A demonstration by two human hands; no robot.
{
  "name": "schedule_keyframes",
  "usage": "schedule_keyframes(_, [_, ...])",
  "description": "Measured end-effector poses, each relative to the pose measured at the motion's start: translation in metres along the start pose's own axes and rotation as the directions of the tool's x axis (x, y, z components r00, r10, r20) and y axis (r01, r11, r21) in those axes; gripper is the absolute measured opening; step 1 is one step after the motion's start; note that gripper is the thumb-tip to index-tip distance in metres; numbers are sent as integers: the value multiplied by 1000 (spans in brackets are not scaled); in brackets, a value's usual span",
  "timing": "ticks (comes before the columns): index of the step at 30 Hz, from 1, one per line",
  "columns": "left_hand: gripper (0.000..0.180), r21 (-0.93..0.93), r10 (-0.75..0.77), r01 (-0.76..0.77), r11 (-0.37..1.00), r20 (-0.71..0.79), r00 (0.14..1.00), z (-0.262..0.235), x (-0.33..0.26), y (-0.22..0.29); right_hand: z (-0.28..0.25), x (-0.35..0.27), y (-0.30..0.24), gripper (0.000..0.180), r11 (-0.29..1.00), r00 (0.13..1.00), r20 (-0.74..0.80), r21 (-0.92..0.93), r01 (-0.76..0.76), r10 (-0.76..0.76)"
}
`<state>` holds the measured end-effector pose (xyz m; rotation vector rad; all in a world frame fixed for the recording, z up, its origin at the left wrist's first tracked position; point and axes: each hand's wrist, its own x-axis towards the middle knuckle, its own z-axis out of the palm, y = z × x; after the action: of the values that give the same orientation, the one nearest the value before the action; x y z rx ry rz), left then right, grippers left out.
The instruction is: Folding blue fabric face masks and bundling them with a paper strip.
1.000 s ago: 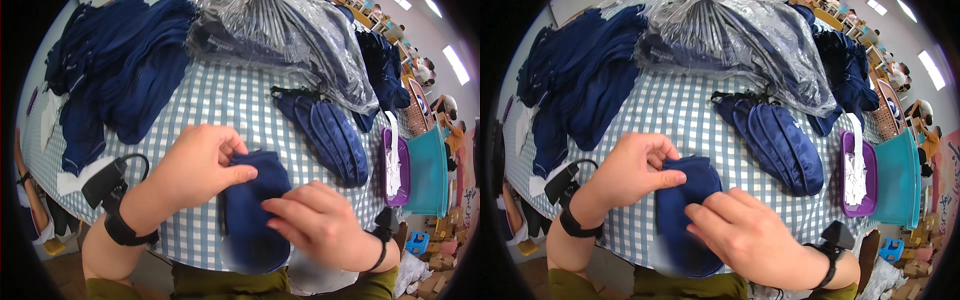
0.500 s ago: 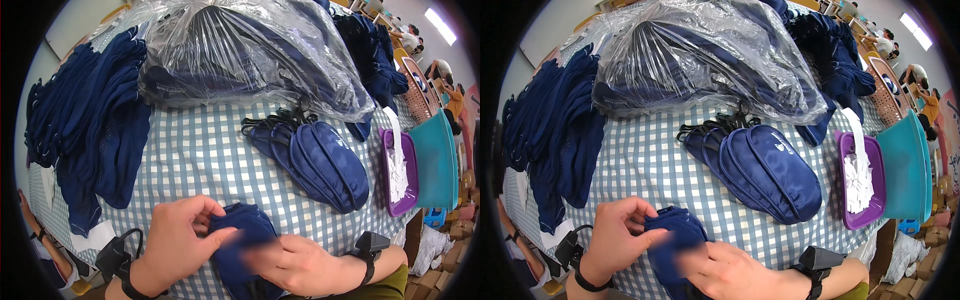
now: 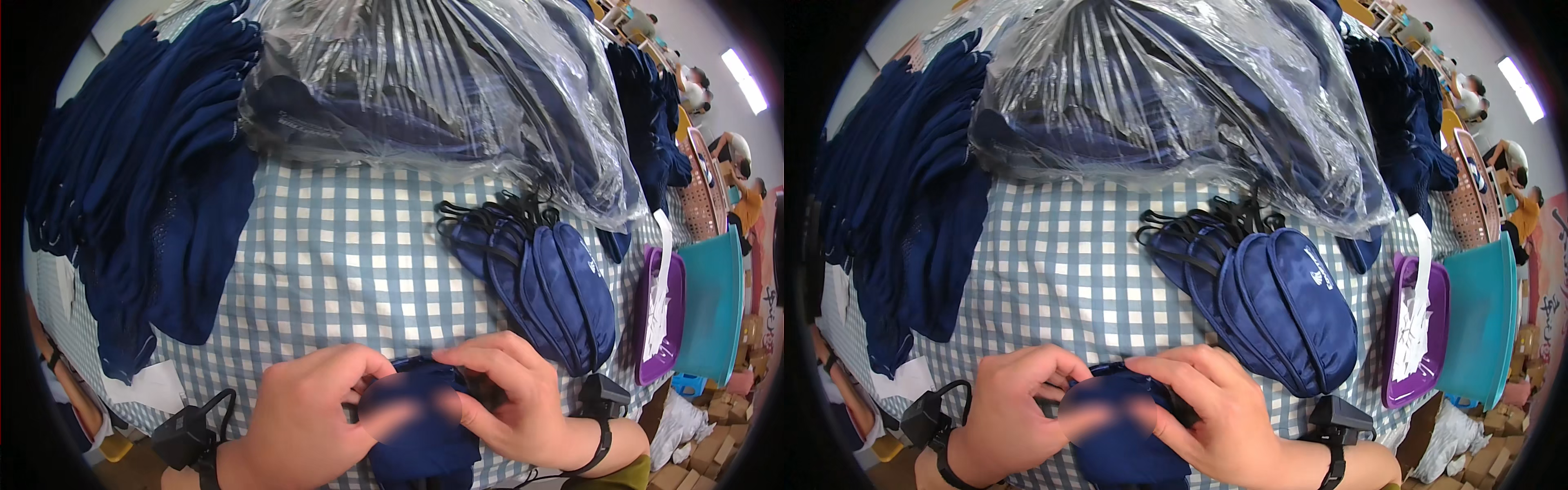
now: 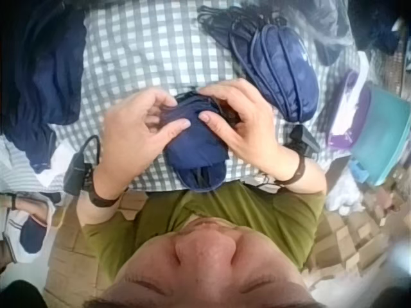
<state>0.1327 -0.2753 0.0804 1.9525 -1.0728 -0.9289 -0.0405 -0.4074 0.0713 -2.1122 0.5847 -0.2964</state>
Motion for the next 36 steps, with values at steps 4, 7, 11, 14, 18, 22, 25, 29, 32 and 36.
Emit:
schedule_keyframes(4, [25,-103,51,-53,993,-25,998,-6,-4,-1,5,-1,3,28,997,998,-57,-67,26,-30])
schedule_keyframes(7, [19,-123,97,-105,987,-68,993,-15,-6,5,5,-3,2,27,999,998,-55,-46,-30,27])
schedule_keyframes(11, [18,-82,57,-59,995,-27,998,-18,-5,9,3,-2,4,26,997,998,-52,-74,19,-23])
schedule_keyframes(14, [19,-16,127,-127,992,-7,992,-16,-1,6,2,-4,6,23,998,999,-37,-66,-12,9])
schedule_keyframes(18, [22,13,165,-165,986,9,986,-14,0,7,-3,-10,11,24,999,1000,-13,-32,-20,19])
schedule_keyframes(22, [27,25,128,-127,992,-37,991,-11,-1,9,-7,-1,-4,21,998,997,-64,42,-47,49])
schedule_keyframes(25, [28,67,131,-130,989,-9,991,-13,0,11,-11,-1,-5,17,958,971,-28,174,-227,235])
schedule_keyframes(29, [27,101,136,-137,985,19,991,-11,0,13,-16,0,7,20,986,998,17,152,-62,60])
schedule_keyframes(32, [26,78,146,-146,986,8,989,-9,-1,13,-20,0,5,22,964,976,152,192,-182,154])
schedule_keyframes(36, [25,74,160,-160,984,6,987,-9,-2,11,-18,3,10,23,969,977,193,212,-127,86])
